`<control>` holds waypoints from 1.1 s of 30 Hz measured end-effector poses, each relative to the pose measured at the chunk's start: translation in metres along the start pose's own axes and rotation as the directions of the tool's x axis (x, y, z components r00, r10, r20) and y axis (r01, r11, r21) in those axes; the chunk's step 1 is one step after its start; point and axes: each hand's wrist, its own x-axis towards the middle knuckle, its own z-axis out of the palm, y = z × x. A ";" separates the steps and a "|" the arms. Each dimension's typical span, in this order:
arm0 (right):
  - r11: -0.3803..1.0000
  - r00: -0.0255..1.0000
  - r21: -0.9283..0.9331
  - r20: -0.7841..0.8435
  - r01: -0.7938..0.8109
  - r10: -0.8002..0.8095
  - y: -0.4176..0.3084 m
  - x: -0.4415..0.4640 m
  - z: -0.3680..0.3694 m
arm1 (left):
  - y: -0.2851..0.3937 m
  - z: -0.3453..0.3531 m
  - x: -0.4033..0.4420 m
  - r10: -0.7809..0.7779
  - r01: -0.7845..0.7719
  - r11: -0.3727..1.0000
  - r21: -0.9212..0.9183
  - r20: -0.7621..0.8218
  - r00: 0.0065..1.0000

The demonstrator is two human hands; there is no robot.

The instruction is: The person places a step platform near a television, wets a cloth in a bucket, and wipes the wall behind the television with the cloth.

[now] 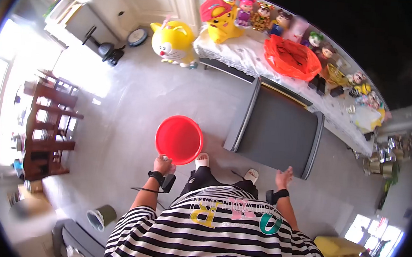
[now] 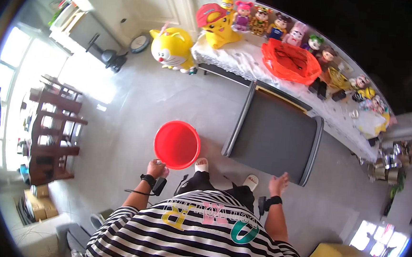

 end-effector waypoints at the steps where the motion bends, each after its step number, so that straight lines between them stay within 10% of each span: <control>1: 0.997 0.997 0.064 0.061 0.044 -0.048 -0.020 -0.014 -0.001 | -0.004 -0.001 0.019 -0.031 0.033 0.991 -0.132 0.022 0.999; 8: 0.611 0.777 0.781 0.305 0.127 -0.551 -0.142 -0.088 -0.053 | 0.203 -0.011 -0.026 0.416 -0.197 0.827 -0.527 0.337 0.845; 12: 0.294 0.595 0.909 0.065 0.296 -0.801 -0.199 -0.115 -0.116 | 0.273 0.012 -0.086 0.466 0.059 0.779 -0.625 0.638 0.612; 16: 0.263 0.626 0.832 -0.124 0.488 -0.770 -0.201 -0.097 -0.123 | 0.300 0.019 -0.115 0.551 -0.107 0.803 -0.587 0.660 0.510; 24: 0.326 0.736 0.938 0.138 0.118 -0.663 -0.139 -0.064 -0.136 | 0.317 0.032 -0.128 0.376 -0.090 0.919 -0.384 0.786 0.490; 29: 0.196 0.783 0.940 -0.105 0.279 -0.613 -0.123 -0.054 -0.120 | 0.326 0.048 -0.127 0.343 -0.080 0.932 -0.354 0.788 0.511; 33: 0.106 0.849 0.994 0.085 -0.034 -0.522 -0.111 -0.043 -0.125 | 0.348 0.053 -0.107 0.328 -0.049 0.936 -0.347 0.817 0.475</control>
